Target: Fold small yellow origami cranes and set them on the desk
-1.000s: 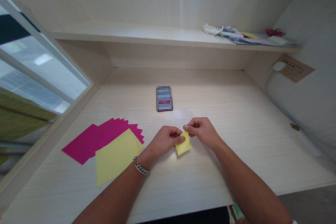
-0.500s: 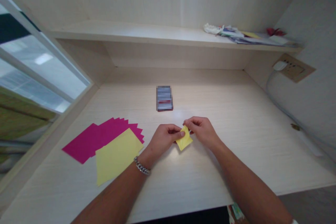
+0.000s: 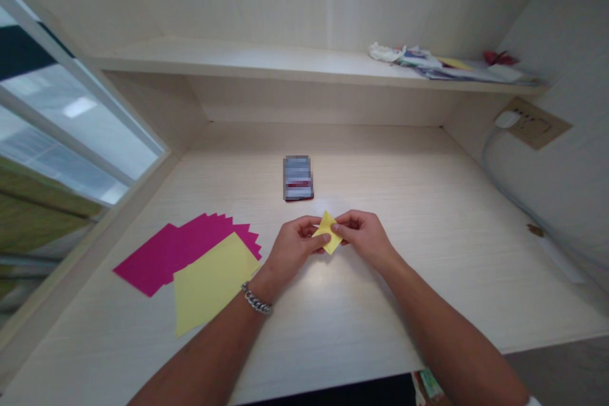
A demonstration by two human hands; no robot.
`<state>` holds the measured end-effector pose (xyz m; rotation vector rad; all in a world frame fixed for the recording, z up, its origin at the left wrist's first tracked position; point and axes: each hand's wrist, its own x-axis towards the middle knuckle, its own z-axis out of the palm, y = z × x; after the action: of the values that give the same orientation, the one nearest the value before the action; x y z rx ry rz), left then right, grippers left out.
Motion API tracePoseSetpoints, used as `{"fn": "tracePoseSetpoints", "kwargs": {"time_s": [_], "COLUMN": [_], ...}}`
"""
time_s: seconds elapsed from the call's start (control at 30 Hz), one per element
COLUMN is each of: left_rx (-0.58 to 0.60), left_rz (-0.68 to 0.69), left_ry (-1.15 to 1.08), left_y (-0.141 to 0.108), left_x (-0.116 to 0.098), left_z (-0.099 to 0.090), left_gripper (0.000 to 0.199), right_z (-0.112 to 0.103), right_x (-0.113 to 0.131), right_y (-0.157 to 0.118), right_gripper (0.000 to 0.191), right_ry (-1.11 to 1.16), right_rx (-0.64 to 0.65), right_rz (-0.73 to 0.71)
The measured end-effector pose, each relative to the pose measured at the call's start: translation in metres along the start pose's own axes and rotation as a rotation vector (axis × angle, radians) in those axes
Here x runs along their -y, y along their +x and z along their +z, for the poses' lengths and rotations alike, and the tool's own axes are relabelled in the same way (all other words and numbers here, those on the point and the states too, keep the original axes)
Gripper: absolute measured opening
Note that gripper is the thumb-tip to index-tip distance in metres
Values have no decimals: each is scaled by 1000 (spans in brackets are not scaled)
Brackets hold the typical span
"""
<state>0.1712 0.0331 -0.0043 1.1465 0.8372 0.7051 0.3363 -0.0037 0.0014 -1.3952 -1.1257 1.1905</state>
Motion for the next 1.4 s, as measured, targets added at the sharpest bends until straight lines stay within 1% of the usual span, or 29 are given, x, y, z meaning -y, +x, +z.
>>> {"fn": "tracePoseSetpoints", "kwargs": {"time_s": [0.13,0.27,0.4,0.5,0.6,0.7,0.8,0.9,0.97,1.07,1.17,1.3,1.4], "left_rx": [7,24,-15,-56,-81,-71,-51,-96,-125,-130,-135,-109,-93], "left_rz": [66,107,66,70,67,64,77,93,118,163,148,52,57], "left_ry": [15,-19,-138,-227,-230,-213,-194,-59,4,10,-13,-68,-29], "left_y": [1,1,1,1,-1,-2,-2,0,2,3,3,2,0], "left_x": [4,4,2,-1,-3,-4,-3,2,5,8,9,5,1], "left_z": [-1,-1,1,1,1,1,2,2,0,-2,-1,5,7], "left_gripper": [32,34,25,19,16,13,13,17,24,36,46,40,36], "right_z": [2,3,1,-1,-3,-4,-3,-1,1,4,6,8,9], "right_x": [-2,-2,-1,-2,-2,-1,-1,0,0,0,-1,-3,-2], "right_y": [0,1,1,1,0,0,0,0,0,0,1,1,0], "right_gripper": [24,24,24,25,24,24,24,22,22,25,25,25,32], "right_ry": [6,31,131,237,313,352,295,218,216,235,214,155,175], "right_rx": [-17,-43,1,49,101,111,81,44,26,3,-39,-137,-140], "right_rz": [-21,-27,5,42,77,100,88,53,41,16,-37,-95,-90]}}
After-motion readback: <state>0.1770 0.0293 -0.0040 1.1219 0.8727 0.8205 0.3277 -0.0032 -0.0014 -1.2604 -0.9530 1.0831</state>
